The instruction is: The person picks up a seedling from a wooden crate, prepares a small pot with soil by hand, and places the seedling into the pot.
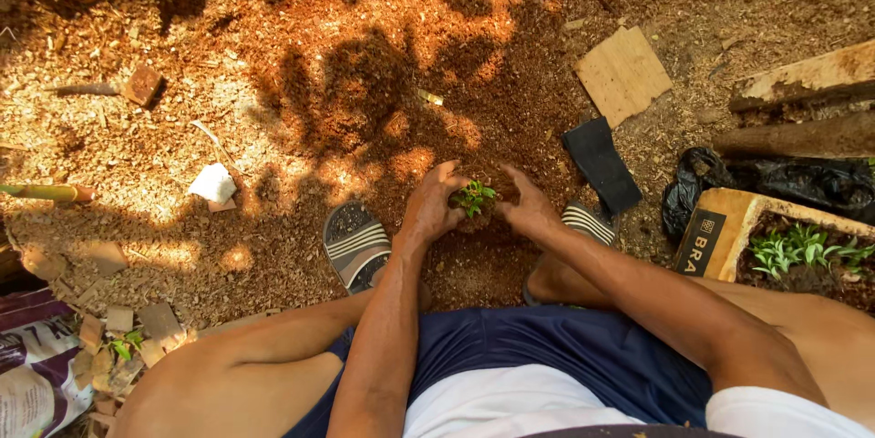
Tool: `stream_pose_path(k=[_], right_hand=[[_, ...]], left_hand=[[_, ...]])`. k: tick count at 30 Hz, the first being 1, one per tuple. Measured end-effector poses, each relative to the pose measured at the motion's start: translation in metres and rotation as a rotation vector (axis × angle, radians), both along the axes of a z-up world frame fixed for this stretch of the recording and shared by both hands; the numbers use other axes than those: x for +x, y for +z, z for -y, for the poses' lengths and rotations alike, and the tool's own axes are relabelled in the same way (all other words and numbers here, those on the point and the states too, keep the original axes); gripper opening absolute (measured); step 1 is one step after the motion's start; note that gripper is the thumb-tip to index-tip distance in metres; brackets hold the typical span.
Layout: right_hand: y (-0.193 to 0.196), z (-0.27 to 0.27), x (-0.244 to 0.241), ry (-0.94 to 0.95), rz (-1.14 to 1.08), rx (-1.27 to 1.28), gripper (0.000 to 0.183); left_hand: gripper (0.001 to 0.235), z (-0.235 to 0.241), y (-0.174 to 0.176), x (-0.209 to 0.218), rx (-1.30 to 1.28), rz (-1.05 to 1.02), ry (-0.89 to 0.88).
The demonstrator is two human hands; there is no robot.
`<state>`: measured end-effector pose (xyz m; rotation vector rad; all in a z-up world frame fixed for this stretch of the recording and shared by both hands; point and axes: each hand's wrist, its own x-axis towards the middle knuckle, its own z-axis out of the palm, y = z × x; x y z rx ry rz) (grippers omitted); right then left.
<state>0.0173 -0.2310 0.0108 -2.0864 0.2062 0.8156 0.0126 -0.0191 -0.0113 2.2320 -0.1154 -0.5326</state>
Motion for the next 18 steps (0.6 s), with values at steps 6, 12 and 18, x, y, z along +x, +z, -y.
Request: stream_pose_path(k=[6, 12, 18], right_hand=[[0.003, -0.021, 0.02, 0.341, 0.005, -0.136, 0.075], [-0.035, 0.013, 0.045, 0.784, 0.653, -0.144, 0.072], [-0.044, 0.005, 0.035, 0.775, 0.194, -0.296, 0.025]], left_hand=[[0.08, -0.008, 0.026, -0.009, -0.041, 0.1, 0.065], [0.075, -0.003, 0.032, -0.005, 0.118, 0.121, 0.045], [0.047, 0.01, 0.016, -0.004, 0.412, 0.008, -0.034]])
